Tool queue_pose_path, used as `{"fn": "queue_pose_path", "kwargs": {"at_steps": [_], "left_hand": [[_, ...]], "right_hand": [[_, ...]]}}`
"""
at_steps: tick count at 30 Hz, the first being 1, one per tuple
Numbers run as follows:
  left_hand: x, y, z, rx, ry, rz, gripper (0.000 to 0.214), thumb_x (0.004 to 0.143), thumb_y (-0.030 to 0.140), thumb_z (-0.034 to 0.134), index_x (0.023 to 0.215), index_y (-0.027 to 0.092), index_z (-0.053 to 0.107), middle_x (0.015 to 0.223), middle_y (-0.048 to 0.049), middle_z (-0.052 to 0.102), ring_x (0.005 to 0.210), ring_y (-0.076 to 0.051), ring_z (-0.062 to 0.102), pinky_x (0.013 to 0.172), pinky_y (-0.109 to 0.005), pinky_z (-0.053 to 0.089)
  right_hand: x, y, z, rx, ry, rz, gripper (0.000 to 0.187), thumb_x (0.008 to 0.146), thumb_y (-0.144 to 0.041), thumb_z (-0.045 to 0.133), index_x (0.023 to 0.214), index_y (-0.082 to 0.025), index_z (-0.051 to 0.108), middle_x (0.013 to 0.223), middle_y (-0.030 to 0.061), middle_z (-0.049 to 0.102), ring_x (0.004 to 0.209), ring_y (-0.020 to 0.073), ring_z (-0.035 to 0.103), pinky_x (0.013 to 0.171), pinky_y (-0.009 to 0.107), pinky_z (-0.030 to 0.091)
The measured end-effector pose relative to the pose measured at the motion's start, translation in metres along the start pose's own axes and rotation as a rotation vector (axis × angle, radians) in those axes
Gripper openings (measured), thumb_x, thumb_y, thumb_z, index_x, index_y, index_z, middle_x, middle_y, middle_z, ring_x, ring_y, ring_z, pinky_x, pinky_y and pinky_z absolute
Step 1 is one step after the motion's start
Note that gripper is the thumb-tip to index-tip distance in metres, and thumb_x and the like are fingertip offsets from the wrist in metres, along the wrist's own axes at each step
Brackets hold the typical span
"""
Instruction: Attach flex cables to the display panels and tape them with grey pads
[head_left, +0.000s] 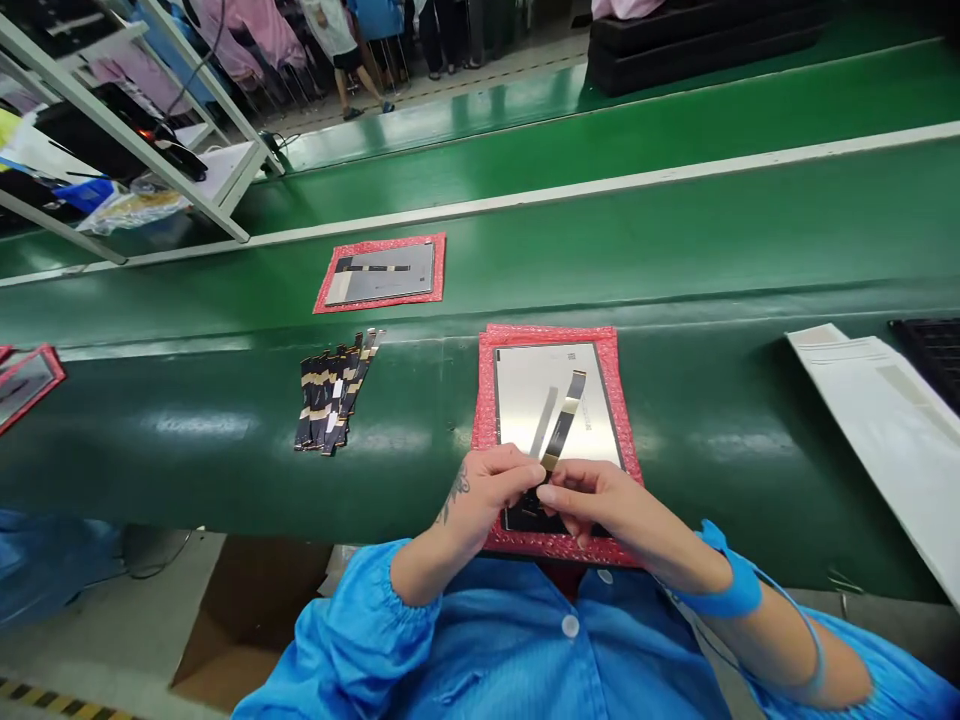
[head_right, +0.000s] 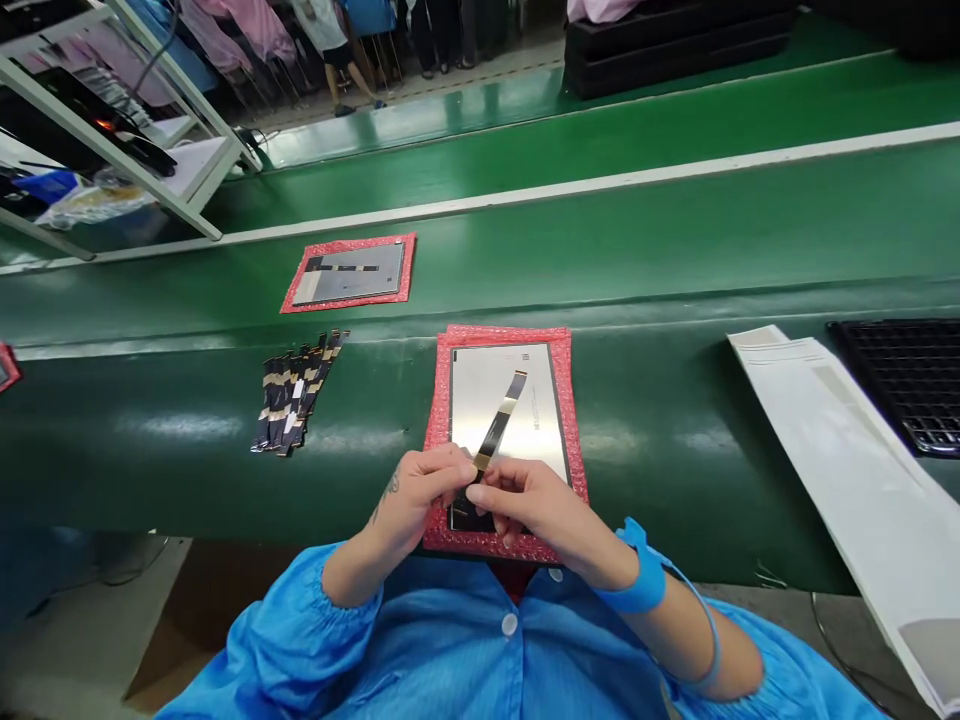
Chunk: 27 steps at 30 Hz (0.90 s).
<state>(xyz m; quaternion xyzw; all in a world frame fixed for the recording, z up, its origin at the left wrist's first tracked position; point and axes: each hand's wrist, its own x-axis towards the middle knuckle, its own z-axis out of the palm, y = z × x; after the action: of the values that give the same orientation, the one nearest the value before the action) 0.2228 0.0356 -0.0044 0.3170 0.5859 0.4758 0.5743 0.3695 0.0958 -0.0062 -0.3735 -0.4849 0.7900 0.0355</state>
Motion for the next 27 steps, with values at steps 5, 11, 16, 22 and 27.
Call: {"fn": "queue_pose_path", "kwargs": {"at_steps": [5,11,16,22,27], "left_hand": [[0.001,-0.008,-0.001,0.174,-0.021,0.082,0.031,0.083,0.035,0.057,0.062,0.015,0.068,0.057,0.0021,0.045,0.056,-0.01,0.043,0.055,-0.023,0.035],[-0.024,-0.051,-0.01,0.772,0.166,0.574,0.026,0.089,0.023,0.052,0.109,0.016,0.067,0.088,-0.0067,0.061,0.083,-0.016,0.056,0.073,-0.028,0.048],[-0.034,-0.074,-0.005,1.06,0.245,0.806,0.024,0.088,0.018,0.053,0.107,0.018,0.068,0.087,-0.007,0.061,0.083,-0.018,0.054,0.073,-0.031,0.049],[-0.032,-0.077,-0.006,1.068,0.263,0.892,0.02,0.086,0.014,0.055,0.101,0.017,0.068,0.083,-0.0064,0.061,0.082,-0.018,0.054,0.072,-0.031,0.049],[-0.036,-0.08,-0.009,1.06,0.228,0.914,0.02,0.084,0.01,0.055,0.098,0.016,0.068,0.086,-0.0069,0.062,0.083,-0.018,0.055,0.074,-0.033,0.048]], "right_hand": [[0.003,0.005,-0.014,0.005,0.029,0.011,0.044,0.064,-0.059,0.07,0.065,-0.018,0.053,0.059,-0.0045,0.05,0.048,0.0075,0.044,0.046,0.023,0.039],[0.009,0.014,-0.03,-0.696,0.349,-0.42,0.023,0.081,-0.031,0.059,0.062,-0.02,0.057,0.083,0.005,0.054,0.082,0.0204,0.05,0.074,0.039,0.046],[0.014,0.025,-0.034,-1.093,0.525,-0.633,0.014,0.084,-0.018,0.057,0.071,-0.019,0.059,0.097,0.0095,0.054,0.096,0.0263,0.044,0.083,0.045,0.045],[0.01,0.026,-0.023,-1.083,0.439,-0.607,0.017,0.088,-0.018,0.053,0.071,-0.019,0.057,0.101,0.0104,0.053,0.098,0.0259,0.045,0.081,0.045,0.048],[0.01,0.027,-0.018,-1.063,0.333,-0.619,0.02,0.088,-0.019,0.052,0.069,-0.018,0.059,0.097,0.01,0.053,0.101,0.0265,0.045,0.093,0.052,0.043]]}}
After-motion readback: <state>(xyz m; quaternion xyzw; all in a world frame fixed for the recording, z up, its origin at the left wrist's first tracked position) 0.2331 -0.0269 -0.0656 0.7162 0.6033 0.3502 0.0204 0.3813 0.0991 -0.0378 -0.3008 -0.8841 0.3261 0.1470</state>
